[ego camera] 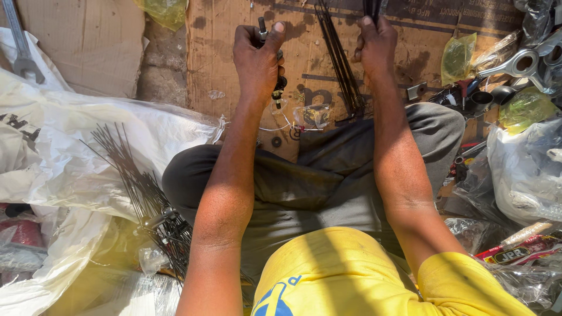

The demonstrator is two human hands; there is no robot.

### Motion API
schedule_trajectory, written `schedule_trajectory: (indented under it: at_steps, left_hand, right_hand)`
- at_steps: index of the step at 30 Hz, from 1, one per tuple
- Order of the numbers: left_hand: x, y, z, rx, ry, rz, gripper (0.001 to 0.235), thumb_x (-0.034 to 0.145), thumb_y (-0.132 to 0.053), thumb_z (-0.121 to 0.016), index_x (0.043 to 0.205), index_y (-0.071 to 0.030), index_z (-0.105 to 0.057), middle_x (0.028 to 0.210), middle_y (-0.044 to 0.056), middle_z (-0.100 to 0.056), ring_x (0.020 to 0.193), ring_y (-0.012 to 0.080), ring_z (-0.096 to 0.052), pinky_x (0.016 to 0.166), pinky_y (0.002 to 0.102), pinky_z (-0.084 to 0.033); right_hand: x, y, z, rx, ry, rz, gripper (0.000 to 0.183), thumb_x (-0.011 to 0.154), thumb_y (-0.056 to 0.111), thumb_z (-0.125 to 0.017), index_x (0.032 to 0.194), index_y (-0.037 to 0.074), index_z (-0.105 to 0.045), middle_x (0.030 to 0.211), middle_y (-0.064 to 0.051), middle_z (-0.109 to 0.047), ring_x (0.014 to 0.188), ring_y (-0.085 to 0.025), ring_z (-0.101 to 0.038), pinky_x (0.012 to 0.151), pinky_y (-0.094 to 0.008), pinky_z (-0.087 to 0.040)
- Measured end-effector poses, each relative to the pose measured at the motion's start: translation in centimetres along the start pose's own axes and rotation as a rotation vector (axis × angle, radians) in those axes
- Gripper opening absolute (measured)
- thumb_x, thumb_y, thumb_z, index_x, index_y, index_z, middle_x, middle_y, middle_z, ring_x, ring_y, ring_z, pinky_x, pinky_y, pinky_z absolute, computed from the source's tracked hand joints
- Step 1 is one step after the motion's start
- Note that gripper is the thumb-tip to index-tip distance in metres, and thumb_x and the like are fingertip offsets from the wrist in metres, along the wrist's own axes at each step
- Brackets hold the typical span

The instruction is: The person is assembling a bicycle wheel by inserting spokes into the hub. They sit cross-legged on the ground, holding the hub in one hand and inserting individual spokes into the hub flanges with the other hand. The person repeatedly picks up spokes and threads them into the hub, organizing them as they work.

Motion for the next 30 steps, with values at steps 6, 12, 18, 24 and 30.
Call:
schedule_trajectory:
  at_steps: [6, 12, 18, 24, 30]
  left_hand:
    - [0.2, 0.3, -0.8, -0.051, 0.115, -0.145, 0.039, 0.098, -0.040, -0.077, 0.090, -0.005, -0.060, 0.069, 0.000, -0.057, 0.055, 0.0069, -0.055, 0.045, 0.028, -0.048]
    - [0.4, -0.2, -1.3, -0.075, 0.168, -0.236, 0.042, 0.114, -0.041, -0.063, 0.111, -0.001, -0.078, 0.078, 0.001, -0.062, 0.072, 0.0070, -0.052, 0.066, 0.026, -0.046]
    - [-0.9, -2.6, -2.4, 0.000, 0.214, -0.236, 0.035, 0.094, -0.026, -0.083, 0.106, -0.007, -0.057, 0.086, -0.001, -0.060, 0.071, 0.0068, -0.055, 0.063, 0.026, -0.049]
    - [-0.5, -2.4, -1.6, -0.006, 0.162, -0.283, 0.030, 0.098, -0.024, -0.083, 0.099, -0.008, -0.057, 0.082, -0.002, -0.056, 0.071, 0.0065, -0.051, 0.064, 0.026, -0.046]
    - [-0.6, -2.0, -1.7, -0.039, 0.164, -0.251, 0.030, 0.098, -0.029, -0.081, 0.098, -0.005, -0.061, 0.080, -0.002, -0.059, 0.070, 0.0052, -0.051, 0.062, 0.025, -0.044]
  right_hand:
    - [-3.1, 4.8, -1.1, 0.293, 0.170, 0.014, 0.013, 0.114, 0.015, -0.055, 0.118, 0.008, -0.065, 0.082, -0.001, -0.065, 0.065, -0.011, -0.062, 0.062, -0.031, -0.059]
    - [-4.1, 8.3, -1.6, 0.476, 0.234, 0.223, 0.014, 0.117, 0.016, -0.057, 0.121, 0.005, -0.062, 0.088, -0.004, -0.062, 0.077, -0.014, -0.062, 0.074, -0.035, -0.059]
    - [-4.4, 7.9, -1.1, 0.372, 0.082, 0.236, 0.015, 0.116, 0.019, -0.059, 0.118, 0.005, -0.066, 0.084, -0.002, -0.061, 0.074, -0.013, -0.061, 0.068, -0.036, -0.059]
    - [-6.1, 10.5, -2.8, 0.248, 0.059, 0.499, 0.014, 0.117, 0.015, -0.055, 0.115, 0.007, -0.068, 0.103, -0.006, -0.073, 0.096, -0.020, -0.073, 0.085, -0.039, -0.066]
    - [-7.3, 7.0, -8.7, -0.229, 0.121, 0.205, 0.011, 0.106, 0.012, -0.062, 0.107, 0.002, -0.066, 0.083, -0.008, -0.070, 0.071, -0.020, -0.068, 0.068, -0.037, -0.053]
Point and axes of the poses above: each hand's wrist, its own x-axis towards the middle knuckle, its own z-axis out of the back of the hand, y = z × x, the point moved 10 cm from there along x, towards the middle knuckle
